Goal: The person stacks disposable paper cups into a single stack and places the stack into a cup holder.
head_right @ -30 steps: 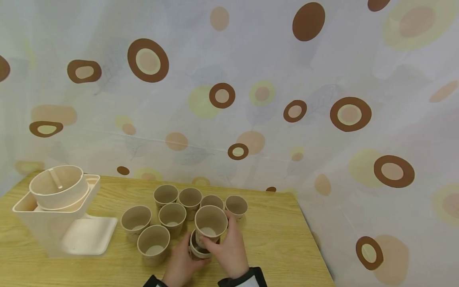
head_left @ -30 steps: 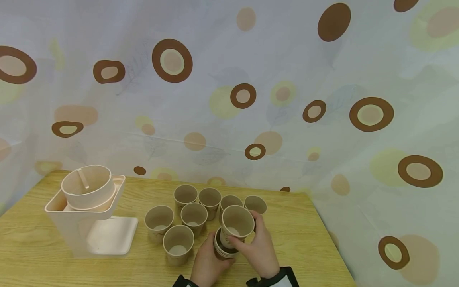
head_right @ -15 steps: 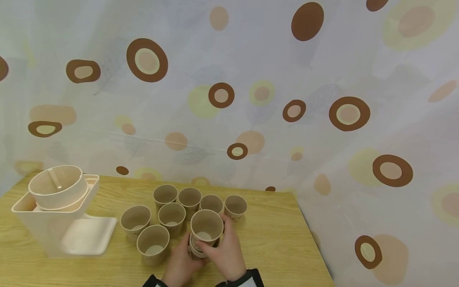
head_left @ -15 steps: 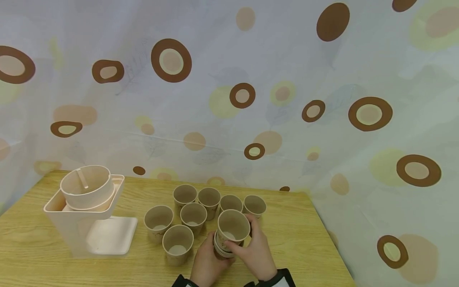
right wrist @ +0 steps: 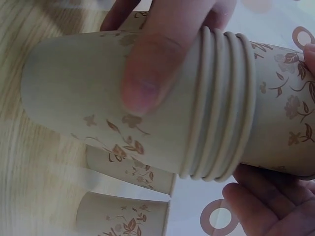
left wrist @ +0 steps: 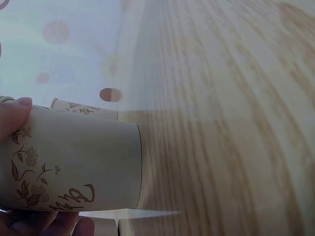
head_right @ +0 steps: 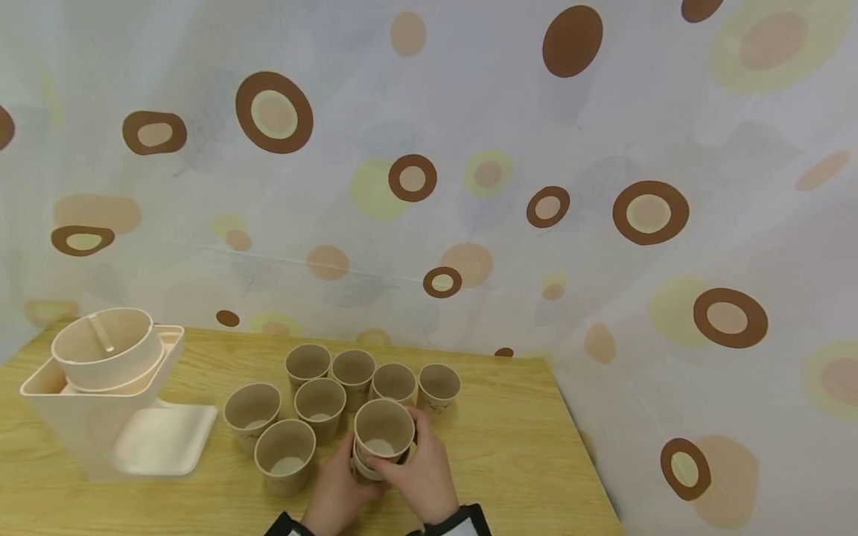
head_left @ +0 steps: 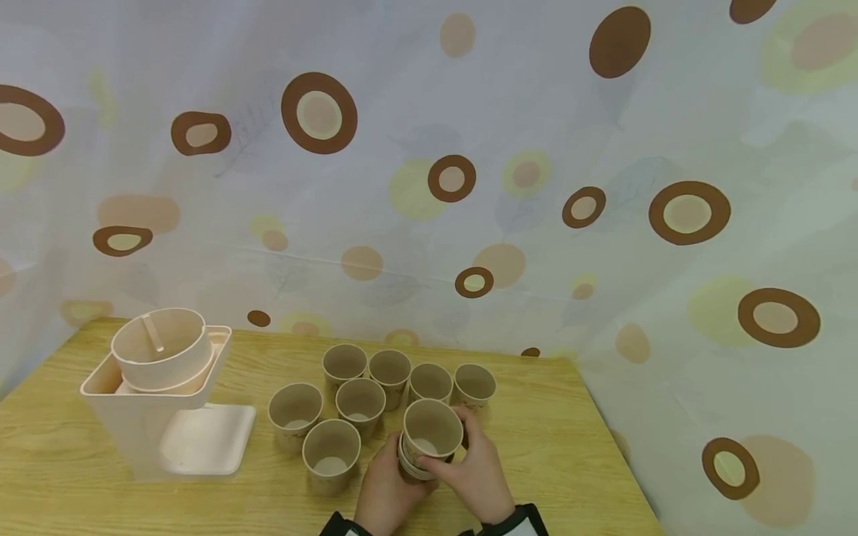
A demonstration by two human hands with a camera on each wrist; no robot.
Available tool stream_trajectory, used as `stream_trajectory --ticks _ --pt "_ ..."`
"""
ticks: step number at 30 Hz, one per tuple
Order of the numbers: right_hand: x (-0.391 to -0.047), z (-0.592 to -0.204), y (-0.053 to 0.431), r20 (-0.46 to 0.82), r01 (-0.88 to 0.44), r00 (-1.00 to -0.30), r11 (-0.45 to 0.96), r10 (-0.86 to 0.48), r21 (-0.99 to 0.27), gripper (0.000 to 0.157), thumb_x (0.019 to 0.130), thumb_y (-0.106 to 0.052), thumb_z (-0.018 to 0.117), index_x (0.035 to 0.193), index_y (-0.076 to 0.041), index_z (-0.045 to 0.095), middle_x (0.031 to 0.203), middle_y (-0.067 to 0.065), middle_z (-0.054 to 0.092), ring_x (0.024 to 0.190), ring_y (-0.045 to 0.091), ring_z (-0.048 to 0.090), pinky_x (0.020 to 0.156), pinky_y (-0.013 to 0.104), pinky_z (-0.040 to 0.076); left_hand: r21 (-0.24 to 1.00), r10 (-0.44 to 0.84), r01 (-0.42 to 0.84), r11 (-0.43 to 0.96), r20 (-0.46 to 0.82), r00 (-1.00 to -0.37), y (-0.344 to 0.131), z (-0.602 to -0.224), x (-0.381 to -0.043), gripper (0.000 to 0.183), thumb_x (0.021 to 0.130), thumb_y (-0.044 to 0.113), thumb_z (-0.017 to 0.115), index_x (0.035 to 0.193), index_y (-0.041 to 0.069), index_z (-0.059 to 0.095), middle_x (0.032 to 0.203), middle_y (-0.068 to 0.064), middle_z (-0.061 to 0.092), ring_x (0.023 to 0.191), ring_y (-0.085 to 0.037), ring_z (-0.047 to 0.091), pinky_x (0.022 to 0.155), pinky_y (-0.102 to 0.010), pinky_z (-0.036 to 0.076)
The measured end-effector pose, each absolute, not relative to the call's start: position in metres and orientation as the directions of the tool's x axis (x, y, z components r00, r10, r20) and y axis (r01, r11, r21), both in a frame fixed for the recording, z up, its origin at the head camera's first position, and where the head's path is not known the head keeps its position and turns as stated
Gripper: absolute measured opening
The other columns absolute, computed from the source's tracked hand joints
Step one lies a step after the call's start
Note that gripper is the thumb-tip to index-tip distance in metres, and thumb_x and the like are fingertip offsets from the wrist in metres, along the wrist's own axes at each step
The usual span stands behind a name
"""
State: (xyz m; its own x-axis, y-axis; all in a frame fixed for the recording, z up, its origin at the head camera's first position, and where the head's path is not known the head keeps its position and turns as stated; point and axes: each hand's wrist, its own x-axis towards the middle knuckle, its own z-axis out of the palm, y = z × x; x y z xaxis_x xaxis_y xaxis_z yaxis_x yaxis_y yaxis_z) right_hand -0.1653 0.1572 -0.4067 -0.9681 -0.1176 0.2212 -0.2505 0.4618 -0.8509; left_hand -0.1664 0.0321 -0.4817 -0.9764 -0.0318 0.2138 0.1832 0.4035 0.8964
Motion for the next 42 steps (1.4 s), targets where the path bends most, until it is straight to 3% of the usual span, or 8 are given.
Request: stream_trajectory --ticks 28,42 --pt "-0.165 -0.419 0.152 0.158 -0.153 -0.987 0.537 -0.037 -0.83 0.072 0.07 -0.031 0.078 0.127 -0.001 0.048 0.121 0.022 0.061 0.112 0.035 0.055 0.091 0.055 0.045 0.905 -0.01 0.148 0.399 0.165 -0.986 0.03 -0.476 -0.164 0.071 0.061 0.022 0.083 0.12 -0.001 0.051 0.114 -0.021 0.065 0.104 -0.036 0.061 0.087 -0.054 0.05" --pt "-0.165 -0.426 0.155 0.153 -0.179 -0.984 0.508 -0.093 -0.843 0.073 0.073 -0.024 0.077 0.13 0.003 0.041 0.12 0.025 0.061 0.108 0.035 0.056 0.089 0.053 0.045 0.879 -0.031 0.173 0.445 0.208 -0.978 0.032 -0.476 -0.163 0.067 0.06 0.023 0.083 0.114 -0.001 0.053 0.108 -0.02 0.066 0.099 -0.034 0.063 0.083 -0.051 0.052"
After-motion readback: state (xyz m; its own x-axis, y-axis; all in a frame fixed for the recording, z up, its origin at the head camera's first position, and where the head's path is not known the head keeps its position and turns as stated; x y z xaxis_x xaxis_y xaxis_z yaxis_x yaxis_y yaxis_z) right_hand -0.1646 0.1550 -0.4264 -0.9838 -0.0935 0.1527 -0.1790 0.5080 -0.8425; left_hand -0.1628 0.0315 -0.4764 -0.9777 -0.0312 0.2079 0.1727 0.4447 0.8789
